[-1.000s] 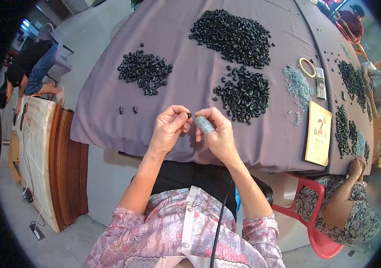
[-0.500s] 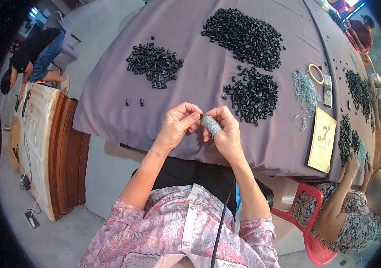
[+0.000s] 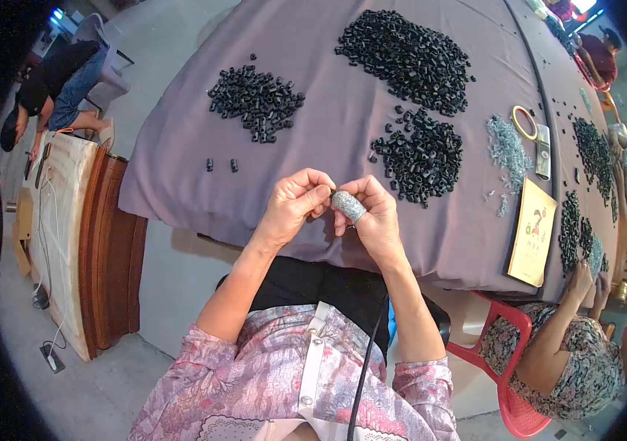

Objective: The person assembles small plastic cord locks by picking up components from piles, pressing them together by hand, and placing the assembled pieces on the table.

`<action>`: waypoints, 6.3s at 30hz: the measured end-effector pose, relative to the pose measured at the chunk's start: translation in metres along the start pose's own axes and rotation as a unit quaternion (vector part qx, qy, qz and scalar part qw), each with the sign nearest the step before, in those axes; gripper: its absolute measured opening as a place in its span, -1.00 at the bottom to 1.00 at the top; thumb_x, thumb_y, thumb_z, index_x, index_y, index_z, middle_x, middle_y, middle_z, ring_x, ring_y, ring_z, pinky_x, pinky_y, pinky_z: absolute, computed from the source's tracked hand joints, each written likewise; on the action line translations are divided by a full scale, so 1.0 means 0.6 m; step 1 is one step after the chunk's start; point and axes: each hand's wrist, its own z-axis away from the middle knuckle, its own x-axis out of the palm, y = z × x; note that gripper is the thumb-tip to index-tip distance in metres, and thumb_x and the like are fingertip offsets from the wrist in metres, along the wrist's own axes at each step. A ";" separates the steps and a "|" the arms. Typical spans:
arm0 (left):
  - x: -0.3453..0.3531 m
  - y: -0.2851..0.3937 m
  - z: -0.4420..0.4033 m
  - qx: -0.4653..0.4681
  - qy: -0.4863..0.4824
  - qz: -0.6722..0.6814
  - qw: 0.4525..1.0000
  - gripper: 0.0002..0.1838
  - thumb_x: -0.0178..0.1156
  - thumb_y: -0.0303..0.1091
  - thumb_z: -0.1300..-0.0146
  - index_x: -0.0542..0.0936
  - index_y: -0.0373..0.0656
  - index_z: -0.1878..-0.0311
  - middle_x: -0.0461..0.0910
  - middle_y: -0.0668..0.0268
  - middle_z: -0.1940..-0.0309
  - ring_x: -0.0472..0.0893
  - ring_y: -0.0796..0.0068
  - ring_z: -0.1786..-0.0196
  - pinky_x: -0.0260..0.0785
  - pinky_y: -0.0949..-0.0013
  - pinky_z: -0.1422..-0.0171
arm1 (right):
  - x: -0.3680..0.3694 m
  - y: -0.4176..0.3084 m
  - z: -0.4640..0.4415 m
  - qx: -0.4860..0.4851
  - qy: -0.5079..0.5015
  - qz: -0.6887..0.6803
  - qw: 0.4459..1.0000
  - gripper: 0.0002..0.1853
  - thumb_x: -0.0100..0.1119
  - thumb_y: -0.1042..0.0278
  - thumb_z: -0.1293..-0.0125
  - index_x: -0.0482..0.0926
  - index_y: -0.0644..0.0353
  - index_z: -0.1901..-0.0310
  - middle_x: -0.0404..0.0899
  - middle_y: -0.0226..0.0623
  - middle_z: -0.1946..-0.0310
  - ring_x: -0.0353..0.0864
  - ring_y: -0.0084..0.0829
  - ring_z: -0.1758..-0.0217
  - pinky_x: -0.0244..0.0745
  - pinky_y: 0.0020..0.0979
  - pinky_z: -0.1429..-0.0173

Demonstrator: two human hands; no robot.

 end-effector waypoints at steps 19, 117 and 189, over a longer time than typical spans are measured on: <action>0.001 0.010 0.007 -0.013 -0.017 -0.008 1.000 -0.93 0.13 -0.40 -0.25 0.52 -0.18 0.29 0.45 0.50 0.58 0.34 0.80 0.56 0.11 0.69 0.54 | -0.012 0.022 -0.017 -0.038 -0.048 -0.055 0.997 -0.87 0.22 0.58 -0.12 0.43 0.27 0.43 0.51 -0.27 0.47 0.41 -0.65 0.61 0.30 -0.64 0.60; 0.009 0.004 0.011 0.298 0.158 -0.606 0.720 -0.95 0.21 -0.48 -0.04 0.53 -0.20 0.41 0.48 0.28 0.50 0.52 0.24 0.40 0.35 0.28 0.34 | -0.057 -0.041 -0.097 -0.239 0.075 0.663 0.705 -0.83 0.03 0.59 0.09 0.55 0.21 0.41 0.57 -0.17 0.40 0.54 -0.18 0.23 0.42 -0.25 0.17; 0.046 -0.013 0.006 0.138 0.055 -0.313 0.938 -0.91 0.04 -0.50 -0.26 0.52 -0.23 0.22 0.53 0.40 0.49 0.41 0.73 0.50 0.32 0.61 0.40 | -0.045 0.012 0.032 -0.193 0.106 0.296 0.930 -0.70 0.00 0.78 0.01 0.51 0.30 0.22 0.51 -0.25 0.37 0.52 -0.43 0.32 0.39 -0.51 0.19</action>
